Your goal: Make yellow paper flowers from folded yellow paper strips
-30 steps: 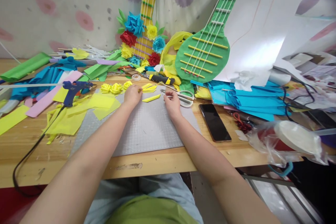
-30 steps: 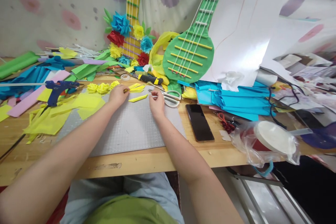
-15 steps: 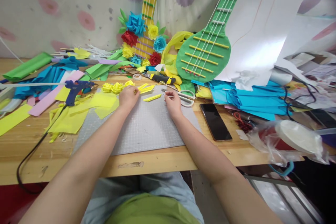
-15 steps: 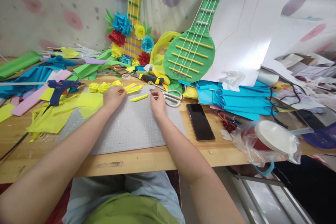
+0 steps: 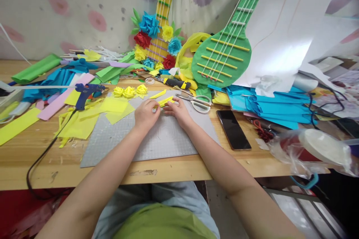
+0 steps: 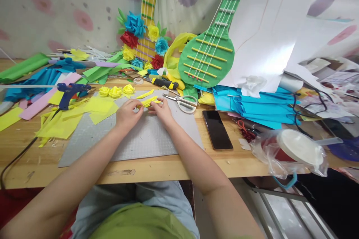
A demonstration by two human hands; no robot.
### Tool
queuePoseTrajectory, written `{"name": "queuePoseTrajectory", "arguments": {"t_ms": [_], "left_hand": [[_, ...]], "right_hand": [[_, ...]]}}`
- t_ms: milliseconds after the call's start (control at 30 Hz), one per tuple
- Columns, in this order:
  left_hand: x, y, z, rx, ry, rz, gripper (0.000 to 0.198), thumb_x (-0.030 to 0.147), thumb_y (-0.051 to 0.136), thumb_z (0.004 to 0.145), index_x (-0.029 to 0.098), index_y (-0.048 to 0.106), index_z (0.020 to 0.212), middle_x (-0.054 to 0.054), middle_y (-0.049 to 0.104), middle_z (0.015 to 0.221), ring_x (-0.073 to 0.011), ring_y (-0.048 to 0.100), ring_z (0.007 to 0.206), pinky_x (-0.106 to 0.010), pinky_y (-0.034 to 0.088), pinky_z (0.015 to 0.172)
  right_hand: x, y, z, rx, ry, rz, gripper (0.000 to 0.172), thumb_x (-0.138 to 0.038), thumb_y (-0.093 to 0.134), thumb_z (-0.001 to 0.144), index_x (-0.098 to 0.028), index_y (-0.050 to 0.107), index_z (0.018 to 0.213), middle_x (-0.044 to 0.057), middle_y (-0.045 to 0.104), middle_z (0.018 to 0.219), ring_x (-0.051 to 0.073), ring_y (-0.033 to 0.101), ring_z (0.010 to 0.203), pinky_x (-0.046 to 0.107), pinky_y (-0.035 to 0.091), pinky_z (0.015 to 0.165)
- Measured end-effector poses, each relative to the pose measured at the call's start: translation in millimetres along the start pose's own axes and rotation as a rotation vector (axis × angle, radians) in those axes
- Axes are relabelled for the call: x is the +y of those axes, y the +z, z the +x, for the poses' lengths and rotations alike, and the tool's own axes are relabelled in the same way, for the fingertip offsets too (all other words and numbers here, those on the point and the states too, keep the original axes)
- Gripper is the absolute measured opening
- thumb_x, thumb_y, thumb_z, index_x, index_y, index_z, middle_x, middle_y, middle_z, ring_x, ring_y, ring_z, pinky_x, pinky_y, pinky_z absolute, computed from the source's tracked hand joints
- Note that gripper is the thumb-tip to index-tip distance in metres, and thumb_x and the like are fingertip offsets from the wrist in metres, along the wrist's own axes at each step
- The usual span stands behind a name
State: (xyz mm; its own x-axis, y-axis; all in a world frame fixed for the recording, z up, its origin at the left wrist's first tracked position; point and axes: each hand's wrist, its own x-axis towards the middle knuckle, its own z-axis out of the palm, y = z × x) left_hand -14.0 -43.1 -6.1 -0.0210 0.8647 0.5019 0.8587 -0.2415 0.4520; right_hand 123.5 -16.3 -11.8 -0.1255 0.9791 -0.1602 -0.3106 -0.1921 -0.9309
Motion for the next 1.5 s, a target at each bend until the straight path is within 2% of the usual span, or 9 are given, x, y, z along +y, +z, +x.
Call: {"name": "queuePoseTrajectory", "arguments": {"t_ms": [367,533,667,800,933,1067,1200,1367,1500], "left_hand": [[-10.6,8.9,0.7,-0.097,-0.185,-0.35,0.013,0.025,0.054,0.072,0.019,0.063,0.08,-0.003,0.064,0.091,-0.011,0.057,0.073,-0.022,0.046,0.066],[-21.7,10.8,3.4,-0.06,-0.338,-0.441,0.018,0.029,0.056,0.07,0.018,0.064,0.083,-0.002,0.065,0.088,-0.0095,0.056,0.067,-0.021,0.045,0.063],[-21.8,11.3,3.4,-0.122,-0.33,-0.455,0.021,0.028,0.058,0.069,0.018,0.063,0.086,-0.002,0.065,0.089,-0.0101,0.057,0.068,-0.022,0.046,0.063],[-17.8,4.7,3.2,-0.074,-0.237,-0.407,0.023,0.028,0.055,0.072,0.018,0.062,0.091,-0.005,0.063,0.102,-0.0139,0.058,0.086,-0.025,0.048,0.073],[-11.2,-3.3,2.1,0.024,-0.008,-0.199,0.027,0.022,0.051,0.074,0.018,0.061,0.1,-0.006,0.061,0.108,-0.018,0.052,0.106,-0.032,0.04,0.094],[-4.2,-1.9,-0.4,-0.079,0.265,-0.104,0.029,0.017,0.05,0.073,0.017,0.062,0.1,-0.007,0.062,0.106,-0.0198,0.052,0.104,-0.035,0.04,0.094],[-0.6,0.7,-1.8,-0.171,0.402,-0.118,0.024,0.013,0.05,0.07,0.02,0.064,0.089,-0.006,0.061,0.108,-0.0201,0.052,0.102,-0.036,0.041,0.092],[-1.8,5.0,0.8,-0.046,0.144,-0.08,0.016,0.02,0.055,0.07,0.019,0.059,0.086,-0.007,0.057,0.102,-0.0209,0.051,0.1,-0.035,0.042,0.089],[-3.2,14.6,3.8,-0.147,0.019,0.04,0.019,0.024,0.058,0.068,0.018,0.055,0.086,-0.009,0.056,0.096,-0.0244,0.051,0.095,-0.036,0.042,0.083]], "right_hand": [[1.3,-4.1,7.1,0.147,-0.023,-0.101,0.025,-0.018,0.06,0.066,-0.02,0.045,0.086,-0.003,0.053,0.081,0.006,0.055,0.059,0.019,0.051,0.049],[-1.1,-4.2,4.8,0.116,-0.013,-0.132,0.029,-0.022,0.06,0.068,-0.022,0.041,0.09,-0.004,0.056,0.081,0.005,0.051,0.047,0.021,0.049,0.043],[3.5,-5.4,7.4,0.122,-0.029,-0.16,0.029,-0.018,0.058,0.067,-0.022,0.04,0.089,-0.006,0.054,0.075,0.005,0.052,0.046,0.021,0.049,0.043],[8.5,-7.7,10.0,0.14,-0.08,-0.24,0.027,-0.022,0.06,0.067,-0.021,0.041,0.087,-0.01,0.045,0.06,0.005,0.049,0.041,0.018,0.046,0.04],[3.6,-4.1,5.0,0.04,-0.071,-0.203,0.034,-0.04,0.063,0.068,-0.021,0.043,0.089,-0.007,0.051,0.065,0.006,0.051,0.045,0.02,0.047,0.04],[-1.0,-0.5,1.2,0.008,-0.062,-0.157,0.043,-0.043,0.066,0.064,-0.022,0.041,0.092,-0.005,0.055,0.072,0.007,0.053,0.048,0.02,0.047,0.038],[1.6,-5.2,6.2,0.072,-0.074,-0.112,0.031,-0.028,0.064,0.066,-0.021,0.041,0.086,-0.009,0.052,0.061,0.005,0.049,0.043,0.017,0.045,0.039],[0.2,-9.1,10.0,0.167,-0.017,-0.136,0.021,-0.011,0.052,0.066,-0.02,0.042,0.081,-0.009,0.05,0.055,0.005,0.048,0.041,0.017,0.045,0.039],[-2.7,-6.6,7.5,0.154,-0.012,-0.176,0.024,-0.01,0.05,0.064,-0.02,0.043,0.085,-0.009,0.05,0.053,0.007,0.048,0.041,0.018,0.045,0.039]]}}
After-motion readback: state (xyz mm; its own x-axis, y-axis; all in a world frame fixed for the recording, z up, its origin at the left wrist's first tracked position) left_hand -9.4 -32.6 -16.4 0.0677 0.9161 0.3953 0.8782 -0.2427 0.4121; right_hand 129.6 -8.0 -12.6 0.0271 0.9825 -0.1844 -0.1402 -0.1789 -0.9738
